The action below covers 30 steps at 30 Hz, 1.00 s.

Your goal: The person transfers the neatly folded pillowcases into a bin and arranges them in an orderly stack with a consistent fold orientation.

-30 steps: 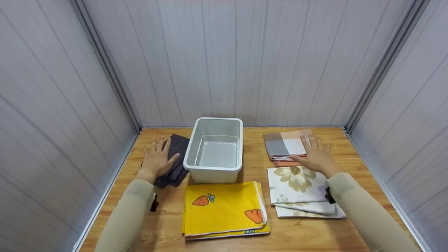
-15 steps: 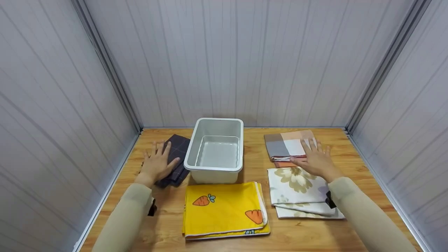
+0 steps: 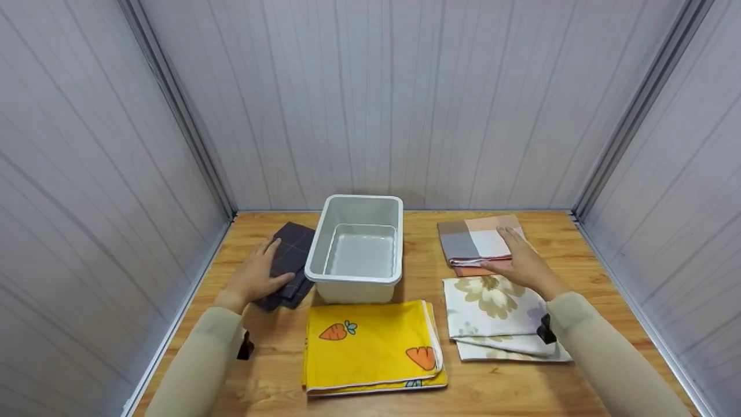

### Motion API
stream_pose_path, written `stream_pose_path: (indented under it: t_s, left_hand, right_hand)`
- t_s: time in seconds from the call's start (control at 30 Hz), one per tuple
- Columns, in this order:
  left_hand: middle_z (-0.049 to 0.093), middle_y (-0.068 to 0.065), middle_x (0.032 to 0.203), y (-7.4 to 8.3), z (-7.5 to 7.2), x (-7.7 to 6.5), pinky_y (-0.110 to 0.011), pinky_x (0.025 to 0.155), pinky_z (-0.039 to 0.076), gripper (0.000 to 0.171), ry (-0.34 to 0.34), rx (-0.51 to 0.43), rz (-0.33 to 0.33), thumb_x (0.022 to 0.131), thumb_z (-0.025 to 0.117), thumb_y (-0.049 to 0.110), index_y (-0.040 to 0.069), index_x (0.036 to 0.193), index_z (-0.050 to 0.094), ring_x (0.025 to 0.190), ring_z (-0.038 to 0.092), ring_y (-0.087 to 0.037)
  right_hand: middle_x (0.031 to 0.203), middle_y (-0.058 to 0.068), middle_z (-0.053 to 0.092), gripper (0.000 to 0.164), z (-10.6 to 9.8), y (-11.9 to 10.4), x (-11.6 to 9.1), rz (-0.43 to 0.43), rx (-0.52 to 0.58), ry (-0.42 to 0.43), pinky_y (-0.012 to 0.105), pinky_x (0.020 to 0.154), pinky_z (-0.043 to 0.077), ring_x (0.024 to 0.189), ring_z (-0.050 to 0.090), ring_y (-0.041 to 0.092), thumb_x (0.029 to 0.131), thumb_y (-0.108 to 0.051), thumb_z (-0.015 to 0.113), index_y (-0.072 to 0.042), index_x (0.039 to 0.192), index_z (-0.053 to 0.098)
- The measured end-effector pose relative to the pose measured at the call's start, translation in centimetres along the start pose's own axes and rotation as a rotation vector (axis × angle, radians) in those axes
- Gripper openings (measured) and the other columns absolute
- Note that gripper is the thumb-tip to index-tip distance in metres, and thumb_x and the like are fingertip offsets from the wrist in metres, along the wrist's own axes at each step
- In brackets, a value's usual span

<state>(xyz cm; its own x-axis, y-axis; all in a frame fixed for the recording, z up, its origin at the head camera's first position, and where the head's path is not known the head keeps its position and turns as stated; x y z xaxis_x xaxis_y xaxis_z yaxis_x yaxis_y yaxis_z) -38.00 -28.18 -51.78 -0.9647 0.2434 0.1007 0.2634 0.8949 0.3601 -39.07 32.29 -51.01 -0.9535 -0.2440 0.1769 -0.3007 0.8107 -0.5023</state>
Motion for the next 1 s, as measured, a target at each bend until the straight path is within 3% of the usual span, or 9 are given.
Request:
stream_pose_path:
  t_s: [0.23,0.6,1.0]
  left_hand:
    - [0.029,-0.035,0.172,0.0,0.1,-0.3,-0.069,0.125,0.034,0.101,-0.031,-0.062,-0.003,0.097,0.079,0.047,-0.004,0.168,0.029,0.156,0.037,-0.055]
    - [0.029,-0.033,0.173,0.1,1.0,-1.4,-0.071,0.125,0.033,0.098,-0.054,-0.105,-0.031,0.098,0.079,0.046,-0.003,0.168,0.031,0.156,0.036,-0.055]
    - [0.031,-0.032,0.173,-0.1,2.1,-2.4,-0.07,0.127,0.031,0.102,-0.076,-0.219,-0.062,0.098,0.077,0.054,-0.002,0.168,0.029,0.157,0.036,-0.053]
  right_hand:
    - [0.168,0.037,0.036,0.099,0.3,-0.3,-0.2,0.012,0.039,-0.005,0.073,0.124,0.03,0.154,0.036,0.058,0.097,-0.043,0.082,0.007,0.166,0.031]
    - [0.168,0.038,0.034,0.099,1.2,-0.5,-0.5,-0.004,0.126,-0.06,0.072,0.125,0.031,0.155,0.034,0.058,0.098,-0.039,0.082,0.007,0.167,0.028]
    - [0.162,0.037,0.044,0.094,2.7,-0.8,-0.5,0.006,0.271,-0.047,0.065,0.113,0.049,0.14,0.055,0.054,0.094,-0.028,0.088,0.008,0.164,0.035]
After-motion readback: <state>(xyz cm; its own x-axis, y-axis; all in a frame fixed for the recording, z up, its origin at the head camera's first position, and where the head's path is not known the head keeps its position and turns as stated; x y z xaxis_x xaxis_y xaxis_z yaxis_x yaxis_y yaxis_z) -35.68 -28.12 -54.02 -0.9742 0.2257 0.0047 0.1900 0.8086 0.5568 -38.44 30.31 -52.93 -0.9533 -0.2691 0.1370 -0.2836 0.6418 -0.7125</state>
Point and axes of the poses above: each hand's wrist, its own x-axis towards the middle knuckle, its own z-axis out of the palm, y = z × x, the point moved 4 cm from there along x, towards the middle knuckle
